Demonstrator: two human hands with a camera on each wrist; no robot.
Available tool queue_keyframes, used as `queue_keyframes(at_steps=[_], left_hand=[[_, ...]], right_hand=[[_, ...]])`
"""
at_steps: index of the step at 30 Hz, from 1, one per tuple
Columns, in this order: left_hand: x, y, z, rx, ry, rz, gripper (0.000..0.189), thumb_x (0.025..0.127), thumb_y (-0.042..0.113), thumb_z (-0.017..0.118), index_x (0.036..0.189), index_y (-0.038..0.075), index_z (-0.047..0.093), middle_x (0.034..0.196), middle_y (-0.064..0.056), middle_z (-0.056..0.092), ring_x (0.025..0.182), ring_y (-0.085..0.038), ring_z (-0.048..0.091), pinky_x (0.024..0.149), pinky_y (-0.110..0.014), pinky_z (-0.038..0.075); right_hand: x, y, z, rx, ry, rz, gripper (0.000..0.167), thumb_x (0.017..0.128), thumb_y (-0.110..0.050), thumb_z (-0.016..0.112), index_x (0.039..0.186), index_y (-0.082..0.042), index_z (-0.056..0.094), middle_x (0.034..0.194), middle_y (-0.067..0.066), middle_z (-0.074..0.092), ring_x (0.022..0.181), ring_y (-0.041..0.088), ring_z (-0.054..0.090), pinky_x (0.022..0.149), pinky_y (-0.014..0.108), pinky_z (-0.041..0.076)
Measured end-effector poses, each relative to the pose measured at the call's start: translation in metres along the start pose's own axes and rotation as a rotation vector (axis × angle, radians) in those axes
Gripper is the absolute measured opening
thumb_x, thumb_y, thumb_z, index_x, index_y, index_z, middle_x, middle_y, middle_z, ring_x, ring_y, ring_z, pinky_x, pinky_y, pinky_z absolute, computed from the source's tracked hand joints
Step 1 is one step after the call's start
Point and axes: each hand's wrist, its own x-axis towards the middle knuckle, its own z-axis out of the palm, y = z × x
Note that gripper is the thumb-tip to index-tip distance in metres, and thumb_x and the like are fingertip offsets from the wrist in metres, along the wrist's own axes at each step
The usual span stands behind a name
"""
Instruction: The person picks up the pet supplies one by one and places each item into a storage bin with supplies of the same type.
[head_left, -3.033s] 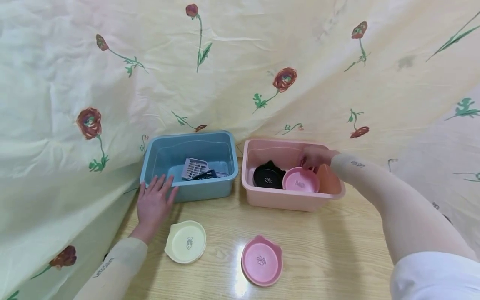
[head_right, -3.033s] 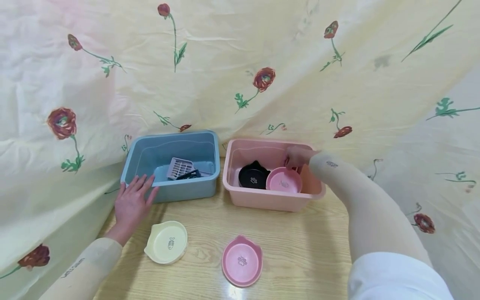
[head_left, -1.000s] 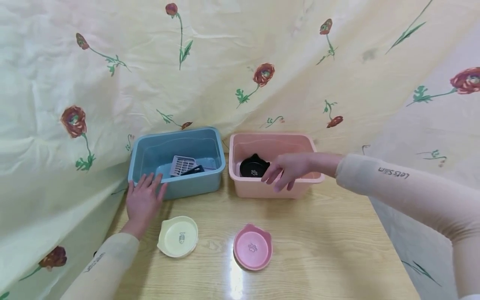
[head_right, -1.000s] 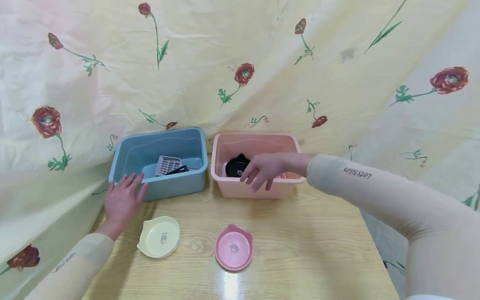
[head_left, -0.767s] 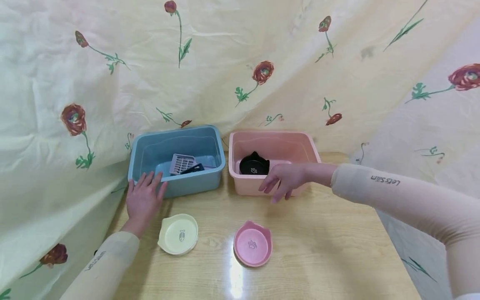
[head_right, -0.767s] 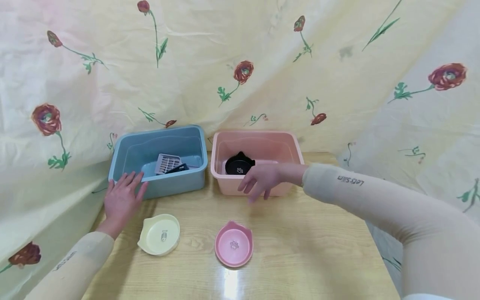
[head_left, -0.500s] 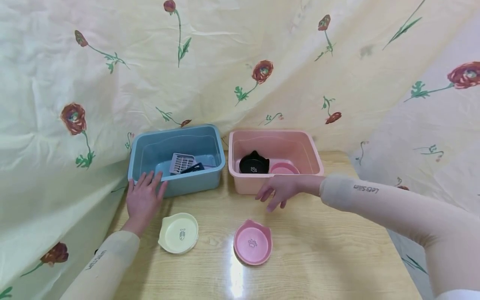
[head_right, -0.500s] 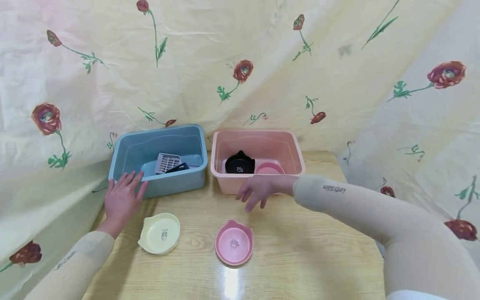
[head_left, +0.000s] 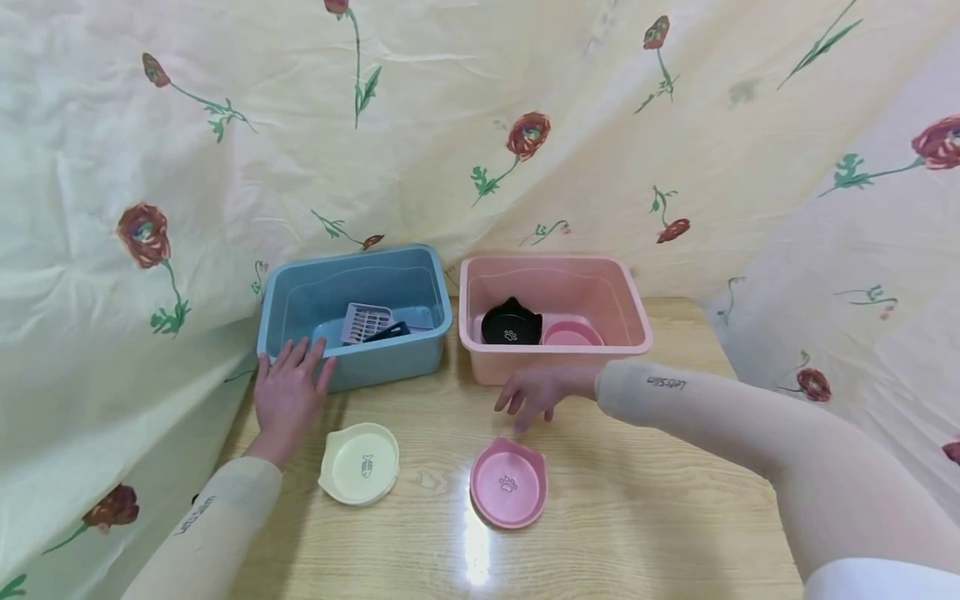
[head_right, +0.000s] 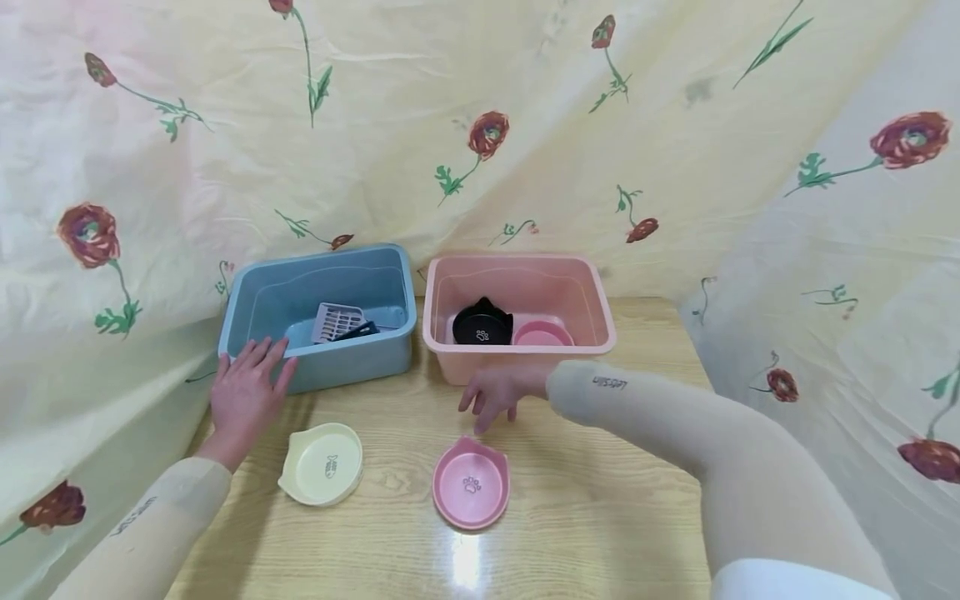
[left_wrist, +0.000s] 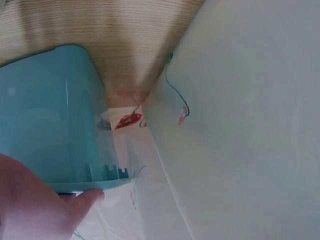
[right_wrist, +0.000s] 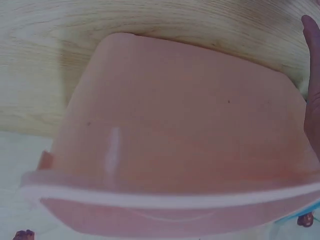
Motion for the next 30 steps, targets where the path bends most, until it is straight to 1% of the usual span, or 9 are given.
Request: queue_keyframes(at_steps=[2,6,9,12,15,17,20,24,30], left_hand=[[0.000,0.001,0.000,0.003,0.002,0.000,0.048,0.108,0.036,0.061,0.149,0.010,0.063,0.150,-0.024,0.060,0.144,-0.047,0.052,0.125,-0.071,0.025],[0.000,0.001,0.001,0.008,0.014,0.010,0.049,0.108,0.037,0.062,0.149,0.010,0.063,0.150,-0.024,0.061,0.143,-0.047,0.053,0.125,-0.071,0.026],[0.000,0.001,0.002,0.009,0.023,0.017,0.048,0.108,0.037,0.062,0.148,0.010,0.063,0.149,-0.024,0.061,0.143,-0.047,0.053,0.124,-0.071,0.026],[0.000,0.001,0.002,0.012,0.014,0.014,0.048,0.108,0.037,0.062,0.149,0.011,0.062,0.150,-0.023,0.060,0.144,-0.046,0.052,0.125,-0.071,0.025],[0.000,0.001,0.002,0.016,0.008,0.013,0.049,0.108,0.036,0.062,0.150,0.011,0.062,0.151,-0.023,0.060,0.145,-0.046,0.051,0.125,-0.071,0.025],[0.000,0.001,0.002,0.018,0.009,0.014,0.049,0.108,0.036,0.062,0.150,0.011,0.062,0.151,-0.023,0.060,0.145,-0.046,0.051,0.125,-0.071,0.025],[0.000,0.002,0.001,0.021,0.007,0.013,0.049,0.108,0.036,0.062,0.150,0.011,0.061,0.151,-0.023,0.060,0.145,-0.046,0.051,0.125,-0.070,0.025],[0.000,0.002,0.000,0.026,-0.008,0.000,0.050,0.109,0.037,0.061,0.151,0.011,0.061,0.152,-0.023,0.059,0.146,-0.046,0.050,0.126,-0.070,0.024],[0.000,0.001,0.001,0.031,-0.022,-0.012,0.050,0.109,0.038,0.059,0.151,0.011,0.060,0.153,-0.023,0.058,0.147,-0.045,0.050,0.126,-0.069,0.023]], right_hand=[[0.004,0.001,0.003,-0.004,-0.001,0.009,0.059,0.091,-0.022,0.088,0.145,-0.010,0.066,0.138,0.015,0.071,0.123,0.025,0.070,0.079,0.046,0.067],[0.012,0.005,0.010,0.029,0.005,0.021,0.062,0.089,-0.025,0.089,0.145,-0.011,0.066,0.140,0.016,0.070,0.124,0.026,0.069,0.083,0.049,0.066],[0.016,0.007,0.015,0.044,0.014,0.027,0.062,0.089,-0.027,0.090,0.144,-0.012,0.067,0.139,0.015,0.071,0.124,0.025,0.069,0.082,0.046,0.067],[0.019,0.007,0.019,0.034,0.018,0.026,0.059,0.089,-0.029,0.089,0.143,-0.013,0.069,0.137,0.012,0.072,0.120,0.022,0.070,0.079,0.042,0.067],[0.020,0.005,0.021,0.016,0.014,0.028,0.055,0.090,-0.030,0.088,0.141,-0.016,0.071,0.135,0.010,0.073,0.111,0.018,0.072,0.078,0.039,0.066],[0.020,0.004,0.023,0.017,0.012,0.033,0.052,0.091,-0.029,0.088,0.139,-0.017,0.072,0.132,0.008,0.074,0.106,0.016,0.073,0.079,0.039,0.067],[0.023,0.002,0.026,0.027,0.005,0.039,0.049,0.090,-0.026,0.088,0.136,-0.018,0.074,0.128,0.005,0.076,0.104,0.016,0.074,0.078,0.041,0.067],[0.029,0.002,0.032,0.063,-0.008,0.022,0.047,0.090,-0.017,0.088,0.135,-0.014,0.074,0.126,0.009,0.077,0.106,0.019,0.076,0.077,0.048,0.067],[0.037,0.001,0.037,0.055,-0.036,0.008,0.041,0.091,-0.012,0.086,0.131,-0.013,0.076,0.120,0.009,0.078,0.089,0.019,0.078,0.075,0.050,0.067]])
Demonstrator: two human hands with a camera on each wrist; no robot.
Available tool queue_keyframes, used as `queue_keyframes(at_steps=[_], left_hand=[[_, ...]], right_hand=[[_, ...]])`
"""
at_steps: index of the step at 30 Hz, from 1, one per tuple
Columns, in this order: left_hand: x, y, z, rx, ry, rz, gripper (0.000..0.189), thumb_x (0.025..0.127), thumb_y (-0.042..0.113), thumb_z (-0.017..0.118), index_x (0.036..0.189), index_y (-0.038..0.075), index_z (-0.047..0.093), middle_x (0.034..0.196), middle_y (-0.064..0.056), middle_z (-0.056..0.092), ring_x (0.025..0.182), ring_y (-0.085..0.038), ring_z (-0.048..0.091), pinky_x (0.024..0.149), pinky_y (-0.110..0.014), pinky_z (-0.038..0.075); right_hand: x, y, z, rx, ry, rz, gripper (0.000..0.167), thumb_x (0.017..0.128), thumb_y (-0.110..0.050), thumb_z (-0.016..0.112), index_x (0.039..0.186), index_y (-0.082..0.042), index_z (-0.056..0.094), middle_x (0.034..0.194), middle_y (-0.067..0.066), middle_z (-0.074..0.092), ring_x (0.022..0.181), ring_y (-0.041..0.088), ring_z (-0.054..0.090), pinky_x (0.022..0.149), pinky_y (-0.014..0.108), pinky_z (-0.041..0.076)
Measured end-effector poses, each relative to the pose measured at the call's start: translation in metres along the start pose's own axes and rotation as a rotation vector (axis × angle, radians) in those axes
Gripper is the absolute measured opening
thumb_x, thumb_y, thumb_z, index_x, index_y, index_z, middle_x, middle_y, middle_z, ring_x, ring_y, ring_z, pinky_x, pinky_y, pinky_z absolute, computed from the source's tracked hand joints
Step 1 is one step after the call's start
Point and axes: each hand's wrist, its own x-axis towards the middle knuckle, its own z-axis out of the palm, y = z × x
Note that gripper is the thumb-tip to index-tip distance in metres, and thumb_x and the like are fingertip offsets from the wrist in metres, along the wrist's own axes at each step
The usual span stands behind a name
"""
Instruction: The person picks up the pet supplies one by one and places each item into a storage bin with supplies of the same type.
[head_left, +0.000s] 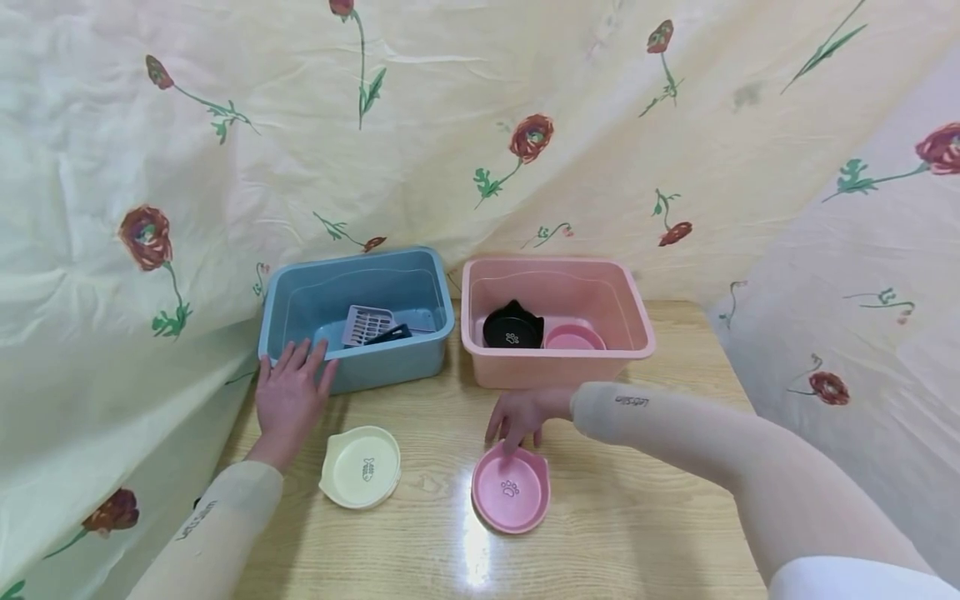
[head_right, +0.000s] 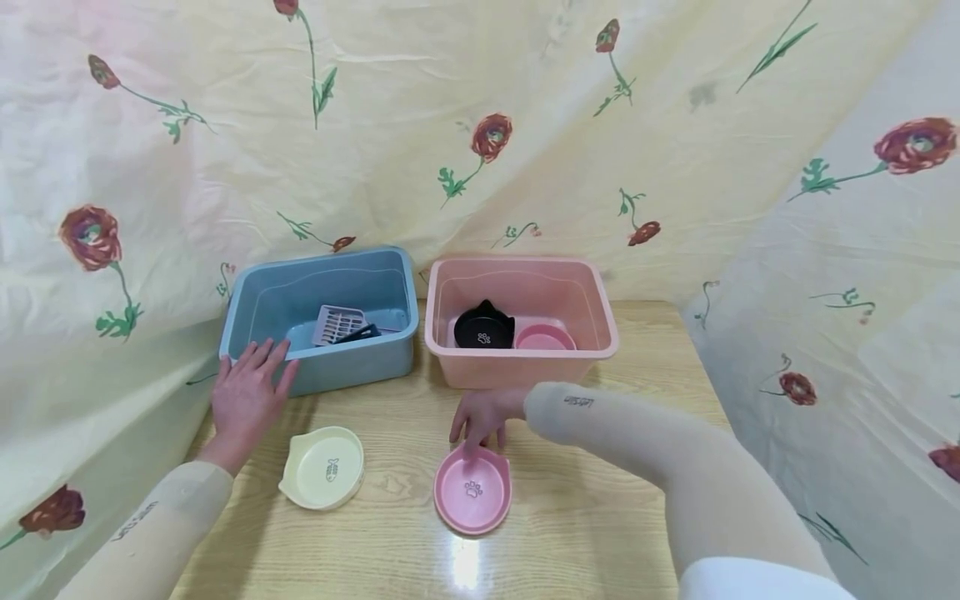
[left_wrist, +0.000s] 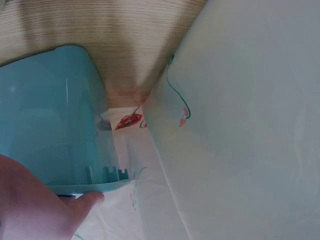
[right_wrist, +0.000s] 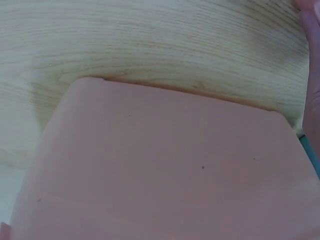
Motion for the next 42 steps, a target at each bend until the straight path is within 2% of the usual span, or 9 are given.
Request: queue_keyframes(at_steps=[4,15,20,27,35,42], left_hand=[[0.000,-0.001,0.000,-0.003,0.010,0.002,0.049,0.109,0.038,0.060,0.150,0.011,0.061,0.152,-0.023,0.059,0.146,-0.045,0.050,0.126,-0.069,0.024],[0.001,-0.001,0.001,0.005,0.021,0.002,0.050,0.109,0.038,0.061,0.151,0.012,0.061,0.152,-0.023,0.059,0.147,-0.046,0.050,0.126,-0.070,0.024],[0.001,-0.002,0.002,0.010,0.035,0.011,0.049,0.108,0.036,0.063,0.150,0.011,0.062,0.151,-0.023,0.060,0.146,-0.046,0.051,0.125,-0.070,0.025],[0.000,-0.001,0.001,0.015,0.011,-0.001,0.050,0.109,0.037,0.061,0.152,0.012,0.060,0.153,-0.022,0.059,0.147,-0.045,0.049,0.126,-0.070,0.024],[0.000,0.001,0.000,0.031,-0.003,-0.009,0.051,0.109,0.039,0.060,0.153,0.012,0.059,0.153,-0.022,0.058,0.148,-0.045,0.048,0.126,-0.069,0.023],[0.000,0.002,0.000,0.033,-0.001,-0.007,0.051,0.109,0.039,0.060,0.153,0.012,0.059,0.153,-0.022,0.058,0.148,-0.045,0.048,0.126,-0.069,0.024]], right_hand=[[0.001,-0.004,0.001,-0.006,-0.019,-0.008,0.037,0.091,-0.012,0.085,0.128,-0.013,0.078,0.117,0.007,0.078,0.087,0.021,0.077,0.073,0.047,0.068],[0.007,-0.002,0.005,0.032,-0.003,0.006,0.032,0.090,-0.004,0.084,0.121,-0.011,0.080,0.106,0.004,0.080,0.083,0.023,0.077,0.064,0.040,0.067],[0.010,-0.001,0.005,0.038,-0.014,0.012,0.031,0.091,-0.002,0.083,0.121,-0.011,0.080,0.105,0.005,0.079,0.080,0.023,0.077,0.065,0.042,0.067],[0.013,-0.002,0.005,0.026,-0.031,0.002,0.030,0.093,0.002,0.079,0.119,-0.012,0.081,0.104,0.006,0.079,0.083,0.027,0.078,0.069,0.045,0.068],[0.016,-0.003,0.003,-0.027,-0.062,-0.007,0.034,0.095,0.006,0.074,0.124,-0.011,0.079,0.113,0.007,0.080,0.076,0.021,0.077,0.066,0.038,0.067],[0.013,-0.005,-0.002,-0.025,-0.071,0.007,0.033,0.096,0.005,0.074,0.121,-0.015,0.081,0.109,0.005,0.081,0.082,0.025,0.078,0.074,0.044,0.068]])
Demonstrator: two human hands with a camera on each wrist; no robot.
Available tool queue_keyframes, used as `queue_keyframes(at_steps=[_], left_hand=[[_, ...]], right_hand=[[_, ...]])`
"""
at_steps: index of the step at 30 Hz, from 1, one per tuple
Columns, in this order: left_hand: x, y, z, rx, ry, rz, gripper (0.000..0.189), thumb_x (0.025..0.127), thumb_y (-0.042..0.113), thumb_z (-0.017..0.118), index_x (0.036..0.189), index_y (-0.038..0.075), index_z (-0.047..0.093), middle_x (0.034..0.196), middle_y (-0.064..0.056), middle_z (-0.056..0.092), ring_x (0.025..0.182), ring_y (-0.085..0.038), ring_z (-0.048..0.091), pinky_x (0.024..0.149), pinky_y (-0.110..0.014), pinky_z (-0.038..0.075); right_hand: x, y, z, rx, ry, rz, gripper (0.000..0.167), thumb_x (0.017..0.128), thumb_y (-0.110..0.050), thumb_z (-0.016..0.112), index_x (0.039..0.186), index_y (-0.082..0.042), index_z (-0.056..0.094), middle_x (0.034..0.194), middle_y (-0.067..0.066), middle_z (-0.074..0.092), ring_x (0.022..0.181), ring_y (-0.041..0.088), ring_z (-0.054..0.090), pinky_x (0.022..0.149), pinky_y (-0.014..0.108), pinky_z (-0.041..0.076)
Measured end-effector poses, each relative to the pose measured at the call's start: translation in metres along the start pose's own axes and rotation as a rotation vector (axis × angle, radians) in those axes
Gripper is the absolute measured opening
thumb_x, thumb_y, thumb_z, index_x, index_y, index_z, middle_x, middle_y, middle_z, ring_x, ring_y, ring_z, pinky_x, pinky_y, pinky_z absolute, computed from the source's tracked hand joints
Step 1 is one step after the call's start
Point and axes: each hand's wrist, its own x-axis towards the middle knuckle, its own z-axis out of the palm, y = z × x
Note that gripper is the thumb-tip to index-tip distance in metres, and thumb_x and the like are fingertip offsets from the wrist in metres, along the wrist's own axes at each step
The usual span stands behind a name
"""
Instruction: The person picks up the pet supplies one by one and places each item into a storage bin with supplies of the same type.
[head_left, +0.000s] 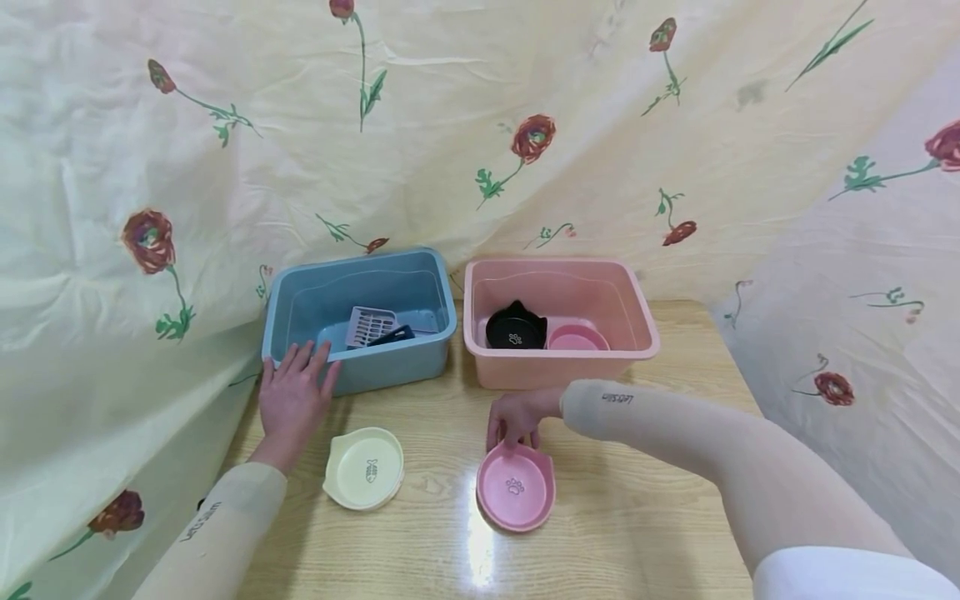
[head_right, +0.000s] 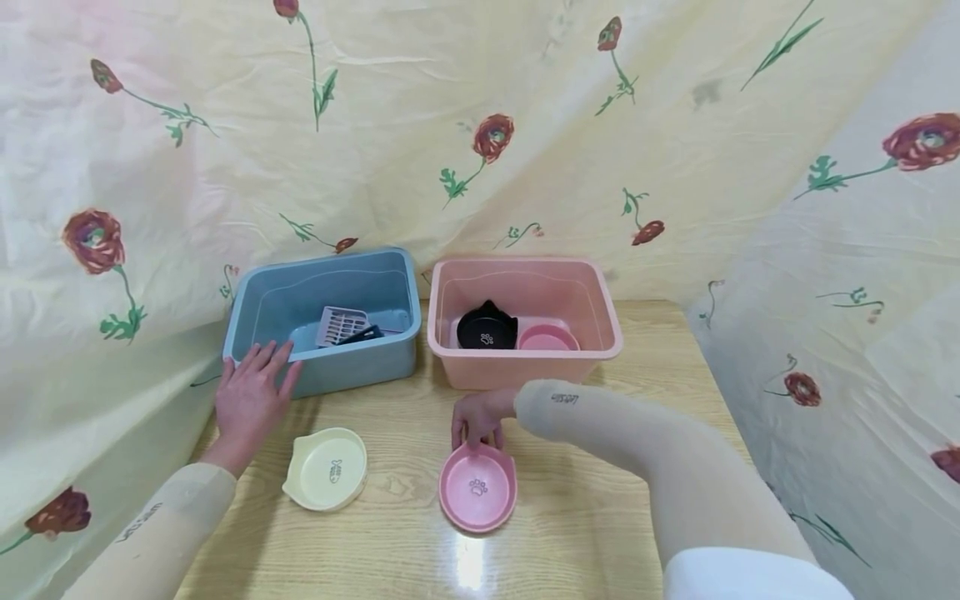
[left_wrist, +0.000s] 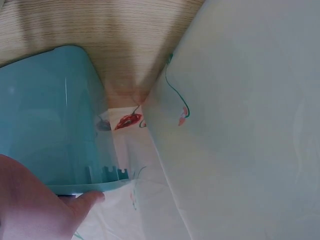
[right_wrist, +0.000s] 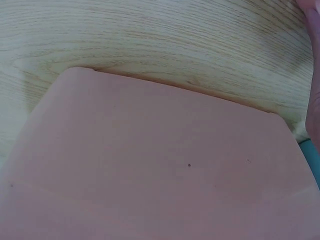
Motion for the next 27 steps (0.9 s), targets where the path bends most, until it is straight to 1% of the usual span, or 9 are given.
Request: queue_keyframes(at_steps=[2,4,7,9,12,16,18,23,27], left_hand=[[0.000,0.001,-0.001,-0.003,0.008,0.003,0.051,0.109,0.039,0.060,0.152,0.012,0.060,0.153,-0.023,0.058,0.147,-0.046,0.049,0.126,-0.070,0.024],[0.000,0.002,-0.001,-0.007,0.011,0.004,0.051,0.109,0.038,0.060,0.152,0.012,0.059,0.153,-0.023,0.058,0.147,-0.046,0.049,0.126,-0.070,0.024],[0.000,0.003,-0.003,-0.015,0.011,0.006,0.051,0.109,0.038,0.061,0.153,0.011,0.059,0.152,-0.023,0.059,0.147,-0.046,0.049,0.126,-0.070,0.024],[0.000,0.003,-0.004,-0.018,0.000,0.001,0.051,0.109,0.037,0.061,0.153,0.012,0.059,0.153,-0.023,0.058,0.148,-0.046,0.048,0.126,-0.069,0.023],[-0.001,0.003,-0.005,-0.019,-0.013,-0.004,0.051,0.109,0.038,0.060,0.153,0.012,0.058,0.154,-0.023,0.058,0.148,-0.046,0.047,0.126,-0.070,0.023],[-0.001,0.002,-0.006,-0.019,-0.017,-0.006,0.052,0.110,0.039,0.059,0.154,0.011,0.058,0.154,-0.023,0.057,0.148,-0.046,0.047,0.126,-0.070,0.022],[-0.001,0.002,-0.006,-0.019,-0.019,-0.007,0.052,0.110,0.040,0.058,0.154,0.011,0.057,0.154,-0.023,0.057,0.149,-0.046,0.046,0.126,-0.070,0.021],[-0.002,0.001,-0.005,-0.019,-0.022,-0.007,0.052,0.110,0.040,0.057,0.153,0.011,0.058,0.154,-0.024,0.057,0.148,-0.047,0.047,0.126,-0.071,0.021],[-0.002,0.001,-0.005,-0.027,-0.018,-0.002,0.051,0.110,0.039,0.057,0.152,0.011,0.059,0.153,-0.024,0.057,0.147,-0.047,0.047,0.126,-0.071,0.021]], right_hand=[[-0.004,-0.002,-0.004,0.013,-0.006,0.008,0.034,0.096,0.005,0.073,0.120,-0.017,0.081,0.105,0.005,0.080,0.083,0.025,0.078,0.076,0.044,0.068],[-0.008,-0.006,-0.009,0.020,-0.007,0.024,0.034,0.097,0.003,0.073,0.120,-0.020,0.082,0.102,0.004,0.079,0.084,0.024,0.077,0.075,0.042,0.068],[-0.017,-0.012,-0.017,0.018,-0.008,0.038,0.034,0.098,0.001,0.073,0.119,-0.024,0.082,0.100,0.001,0.077,0.084,0.020,0.077,0.073,0.037,0.067],[-0.022,-0.016,-0.022,0.010,0.004,0.045,0.034,0.098,-0.001,0.074,0.119,-0.026,0.082,0.102,-0.001,0.076,0.085,0.019,0.077,0.072,0.034,0.067],[-0.033,-0.022,-0.030,0.013,0.013,0.018,0.035,0.097,0.001,0.073,0.122,-0.023,0.082,0.104,0.001,0.076,0.085,0.019,0.076,0.070,0.034,0.067],[-0.054,-0.034,-0.045,0.020,0.020,-0.031,0.037,0.097,0.005,0.071,0.127,-0.014,0.079,0.110,0.006,0.079,0.084,0.021,0.077,0.070,0.037,0.068],[-0.066,-0.042,-0.055,0.003,0.022,-0.046,0.037,0.097,0.006,0.070,0.128,-0.014,0.079,0.114,0.006,0.079,0.085,0.022,0.078,0.071,0.037,0.068],[-0.092,-0.060,-0.082,-0.011,0.034,-0.052,0.040,0.095,0.007,0.068,0.130,-0.011,0.077,0.121,0.011,0.079,0.089,0.025,0.080,0.072,0.041,0.068],[-0.113,-0.073,-0.104,-0.036,0.060,-0.054,0.042,0.095,0.008,0.066,0.134,-0.008,0.075,0.125,0.017,0.076,0.091,0.028,0.080,0.072,0.040,0.068]])
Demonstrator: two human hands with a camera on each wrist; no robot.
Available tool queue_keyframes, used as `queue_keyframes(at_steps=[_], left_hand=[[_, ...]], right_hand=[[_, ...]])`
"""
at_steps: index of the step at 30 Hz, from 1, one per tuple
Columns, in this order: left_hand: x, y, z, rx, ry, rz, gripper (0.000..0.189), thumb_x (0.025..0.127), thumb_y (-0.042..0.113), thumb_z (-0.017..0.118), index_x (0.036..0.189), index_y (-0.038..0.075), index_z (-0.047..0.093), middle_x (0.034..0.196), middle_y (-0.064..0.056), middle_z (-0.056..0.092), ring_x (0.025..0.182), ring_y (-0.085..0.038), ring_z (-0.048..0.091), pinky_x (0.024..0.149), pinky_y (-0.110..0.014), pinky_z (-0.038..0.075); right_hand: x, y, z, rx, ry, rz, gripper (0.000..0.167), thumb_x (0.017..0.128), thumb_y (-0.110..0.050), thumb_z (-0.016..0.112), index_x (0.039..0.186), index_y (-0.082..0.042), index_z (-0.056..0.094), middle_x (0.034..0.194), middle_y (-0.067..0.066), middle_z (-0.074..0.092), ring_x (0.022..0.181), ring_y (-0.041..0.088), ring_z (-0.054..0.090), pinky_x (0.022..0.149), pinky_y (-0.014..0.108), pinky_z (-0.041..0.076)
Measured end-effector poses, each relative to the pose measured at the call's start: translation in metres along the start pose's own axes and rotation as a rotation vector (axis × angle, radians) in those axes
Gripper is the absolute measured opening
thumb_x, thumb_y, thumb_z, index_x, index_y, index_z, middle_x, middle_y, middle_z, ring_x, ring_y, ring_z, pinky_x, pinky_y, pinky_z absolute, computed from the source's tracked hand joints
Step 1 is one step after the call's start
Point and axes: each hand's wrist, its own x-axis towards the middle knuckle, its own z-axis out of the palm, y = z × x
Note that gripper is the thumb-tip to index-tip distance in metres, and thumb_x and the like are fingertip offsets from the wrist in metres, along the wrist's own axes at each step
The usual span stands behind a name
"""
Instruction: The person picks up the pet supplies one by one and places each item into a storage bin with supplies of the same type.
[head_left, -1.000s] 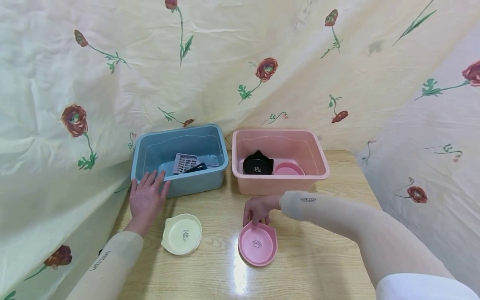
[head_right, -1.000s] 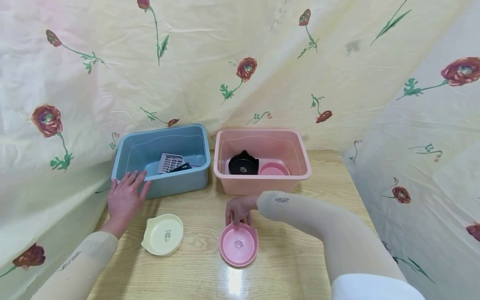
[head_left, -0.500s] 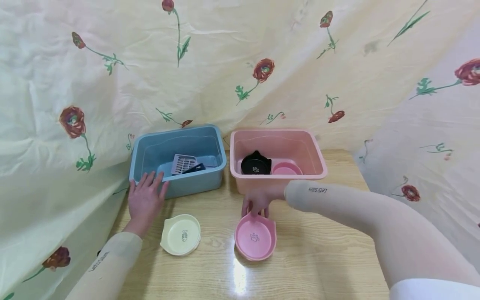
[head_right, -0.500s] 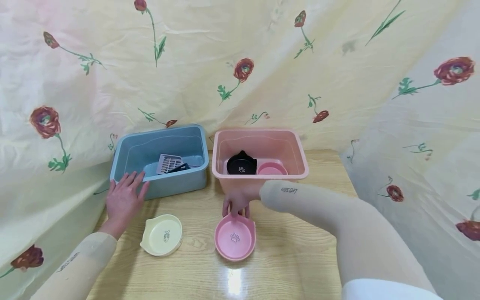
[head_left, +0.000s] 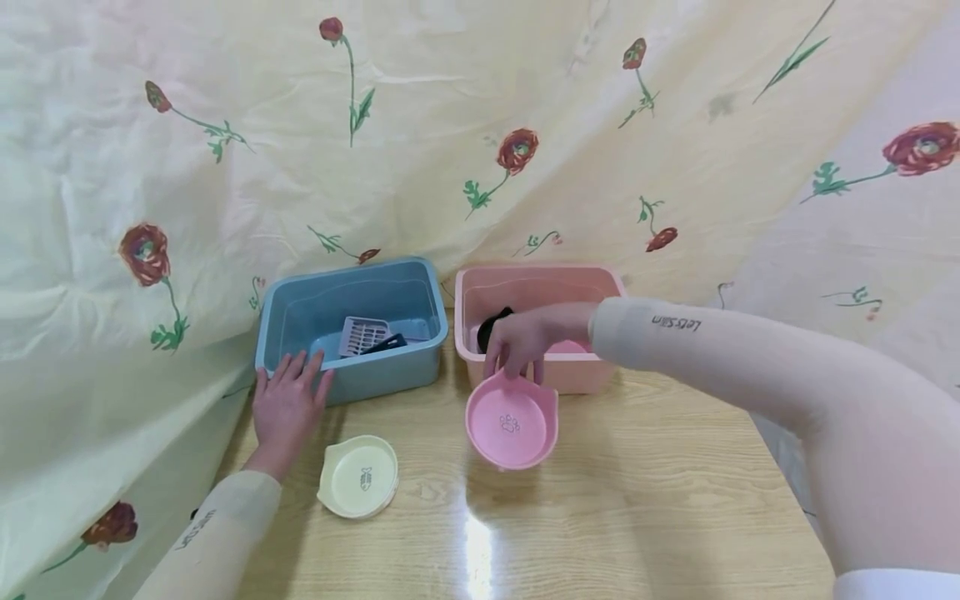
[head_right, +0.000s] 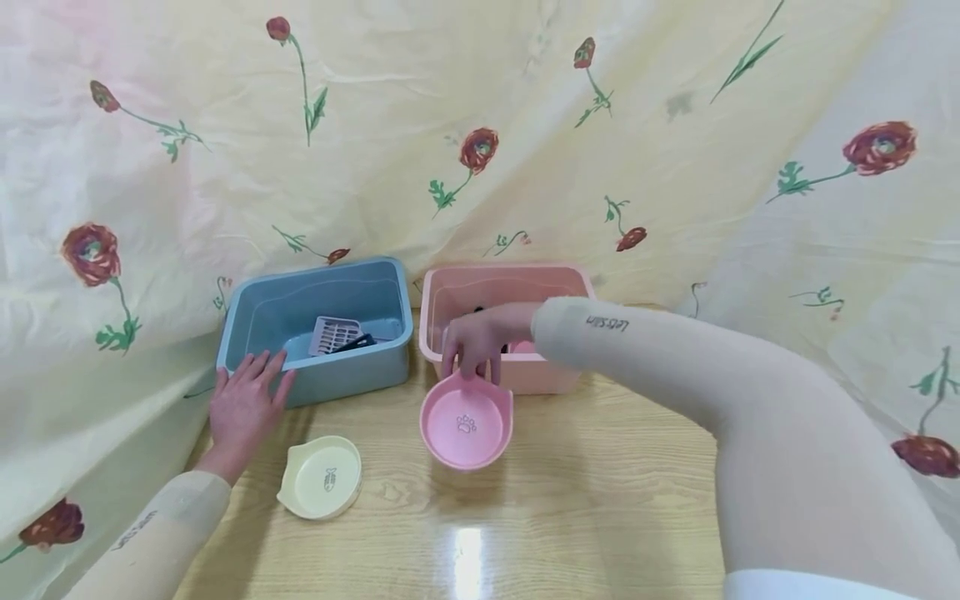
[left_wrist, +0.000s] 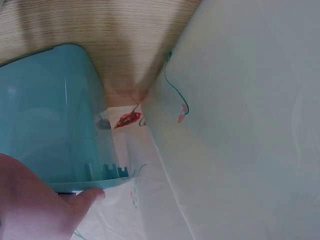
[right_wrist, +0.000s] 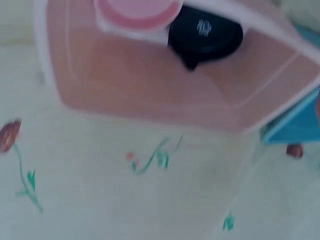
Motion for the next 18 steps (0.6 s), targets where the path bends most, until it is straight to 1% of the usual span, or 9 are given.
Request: queue_keyframes(at_steps=[3,6,7,13,18], left_hand=[[-0.001,-0.001,0.001,-0.001,0.003,0.001,0.051,0.110,0.039,0.058,0.152,0.010,0.059,0.153,-0.024,0.058,0.147,-0.047,0.048,0.126,-0.071,0.022],[-0.002,-0.001,0.001,0.006,0.005,-0.001,0.052,0.110,0.039,0.058,0.152,0.010,0.059,0.152,-0.024,0.058,0.147,-0.047,0.048,0.126,-0.071,0.022],[-0.002,-0.001,0.001,0.008,0.005,-0.001,0.052,0.110,0.039,0.058,0.152,0.010,0.059,0.152,-0.024,0.058,0.147,-0.047,0.048,0.125,-0.071,0.022],[-0.002,0.000,0.002,0.011,0.021,0.005,0.051,0.109,0.039,0.060,0.151,0.010,0.060,0.151,-0.025,0.059,0.145,-0.047,0.051,0.125,-0.072,0.023],[-0.002,0.001,0.002,0.003,0.032,0.020,0.050,0.108,0.037,0.062,0.150,0.010,0.061,0.150,-0.025,0.060,0.144,-0.048,0.051,0.124,-0.072,0.024]], right_hand=[[-0.010,-0.007,-0.018,-0.030,0.032,0.003,0.044,0.096,0.006,0.066,0.138,-0.008,0.073,0.134,0.016,0.072,0.096,0.026,0.079,0.074,0.039,0.068],[-0.019,-0.010,-0.036,-0.050,0.048,0.002,0.044,0.098,0.005,0.064,0.140,-0.007,0.071,0.139,0.016,0.068,0.098,0.027,0.078,0.077,0.040,0.068],[-0.021,-0.011,-0.041,-0.051,0.047,0.005,0.044,0.098,0.005,0.063,0.140,-0.007,0.071,0.138,0.016,0.068,0.100,0.027,0.078,0.078,0.040,0.068],[-0.034,-0.008,-0.070,-0.062,0.058,0.032,0.038,0.100,0.004,0.062,0.136,-0.005,0.072,0.130,0.020,0.072,0.098,0.031,0.079,0.078,0.041,0.068],[-0.045,-0.004,-0.089,-0.058,0.077,0.052,0.038,0.102,0.005,0.062,0.138,-0.002,0.070,0.131,0.023,0.072,0.097,0.033,0.079,0.078,0.044,0.067]])
